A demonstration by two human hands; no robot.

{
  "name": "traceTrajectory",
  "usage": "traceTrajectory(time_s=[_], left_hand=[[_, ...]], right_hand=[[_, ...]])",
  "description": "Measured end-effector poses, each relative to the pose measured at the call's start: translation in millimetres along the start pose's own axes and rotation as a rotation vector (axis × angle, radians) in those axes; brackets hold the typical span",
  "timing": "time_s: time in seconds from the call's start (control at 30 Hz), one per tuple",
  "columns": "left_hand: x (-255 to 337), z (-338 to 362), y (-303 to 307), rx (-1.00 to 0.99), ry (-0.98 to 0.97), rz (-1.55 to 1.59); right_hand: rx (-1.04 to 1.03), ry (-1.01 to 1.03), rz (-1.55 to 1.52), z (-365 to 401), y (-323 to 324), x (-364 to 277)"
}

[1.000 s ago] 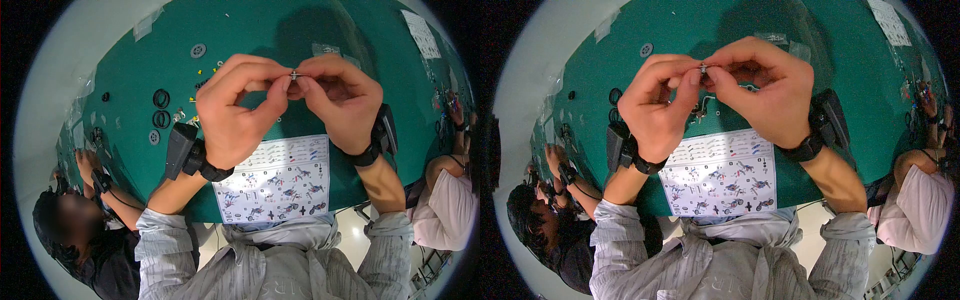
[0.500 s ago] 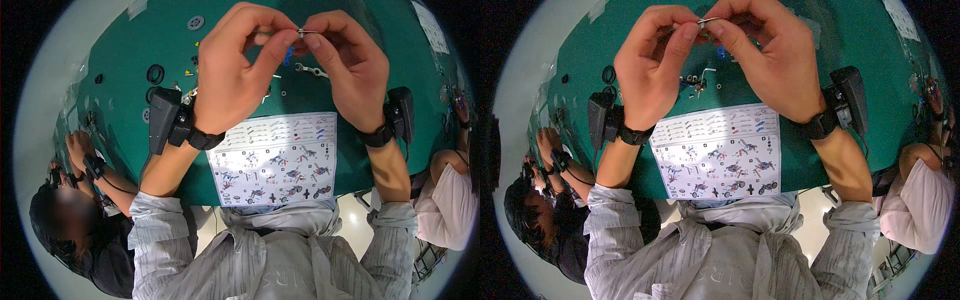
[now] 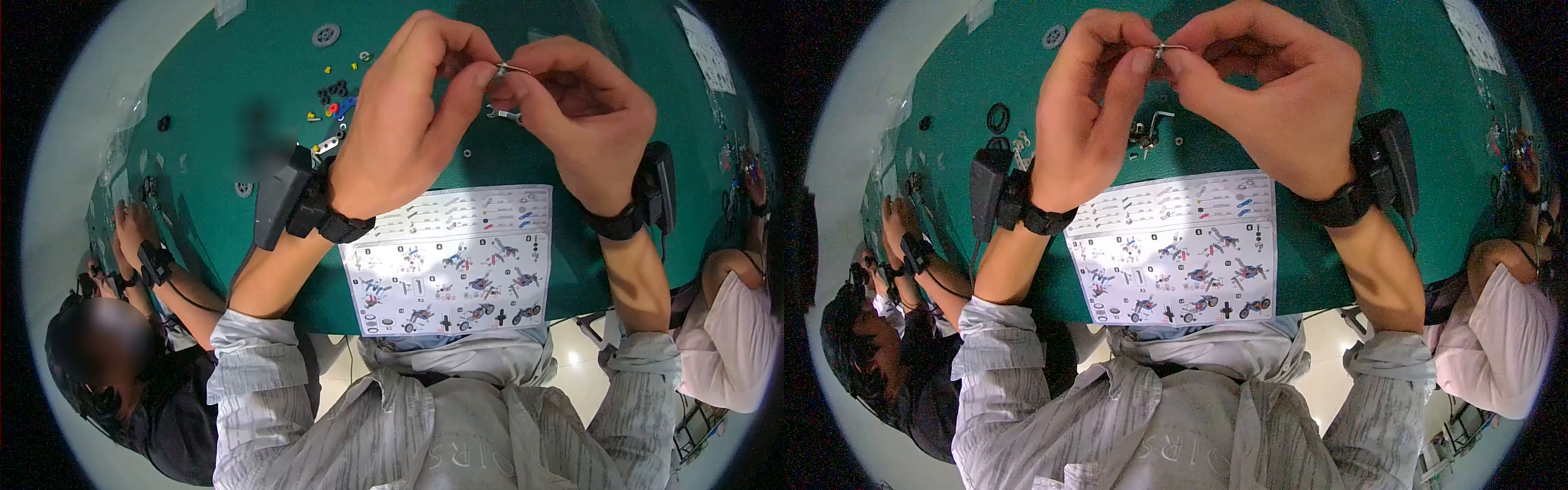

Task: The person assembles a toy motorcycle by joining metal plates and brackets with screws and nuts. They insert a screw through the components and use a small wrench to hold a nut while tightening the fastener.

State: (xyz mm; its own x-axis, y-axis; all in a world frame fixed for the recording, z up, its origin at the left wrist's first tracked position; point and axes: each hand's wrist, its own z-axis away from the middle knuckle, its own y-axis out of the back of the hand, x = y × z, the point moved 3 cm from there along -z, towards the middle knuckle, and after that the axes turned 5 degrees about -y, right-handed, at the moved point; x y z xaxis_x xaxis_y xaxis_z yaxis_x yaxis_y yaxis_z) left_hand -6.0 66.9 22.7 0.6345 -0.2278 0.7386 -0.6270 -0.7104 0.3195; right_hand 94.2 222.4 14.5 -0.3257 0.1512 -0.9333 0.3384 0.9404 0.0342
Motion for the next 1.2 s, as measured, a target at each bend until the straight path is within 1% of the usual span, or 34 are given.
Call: traceTrajectory(time_s=[0.03, 0.17, 0.23, 0.37, 0.5, 0.67, 0.9, 0.97, 1.07, 1.1, 1.13, 1.2], left_hand=[[-1.4, -0.4, -0.3, 0.012, -0.042, -0.031], [2.1, -3.0, 1.2, -0.019, -0.079, -0.127], [4.4, -2.9, 1.9, -0.027, -0.067, -0.165], [9.5, -4.1, 1.4, 0.026, -0.094, -0.161], [18.3, -6.4, 6.0, 0.068, -0.138, -0.215], [18.1, -7.8, 10.0, 0.067, -0.130, -0.215], [17.0, -5.8, 11.1, 0.062, -0.130, -0.193], [17.2, -5.7, 11.0, 0.056, -0.139, -0.191], [17.3, -5.6, 10.7, 0.049, -0.148, -0.183], [16.5, -5.8, 10.6, 0.049, -0.149, -0.179], [15.5, -5.1, 10.3, 0.051, -0.147, -0.174], [4.5, -1.7, 8.6, 0.101, 0.010, -0.045]], right_hand=[[-0.001, -0.003, 0.011, -0.3, -1.3, -0.5], [-0.011, 0.048, 0.116, -1.6, -3.4, -5.7], [0.000, 0.022, 0.086, -0.3, -3.8, -4.8], [0.061, -0.061, 0.008, -1.4, -10.7, -14.6], [0.090, 0.048, 0.078, -2.8, -8.0, -12.0], [0.118, 0.036, 0.088, -4.4, -11.3, -16.8], [0.076, 0.063, 0.121, -6.8, -10.4, -23.4], [0.064, 0.060, 0.144, -6.7, -9.7, -23.9], [0.018, 0.146, 0.287, -7.4, -7.4, -29.7], [0.028, 0.128, 0.282, -8.4, -7.5, -30.7], [0.036, 0.110, 0.276, -9.0, -8.1, -31.8], [0.042, 0.114, 0.314, -10.5, -7.5, -37.0]])
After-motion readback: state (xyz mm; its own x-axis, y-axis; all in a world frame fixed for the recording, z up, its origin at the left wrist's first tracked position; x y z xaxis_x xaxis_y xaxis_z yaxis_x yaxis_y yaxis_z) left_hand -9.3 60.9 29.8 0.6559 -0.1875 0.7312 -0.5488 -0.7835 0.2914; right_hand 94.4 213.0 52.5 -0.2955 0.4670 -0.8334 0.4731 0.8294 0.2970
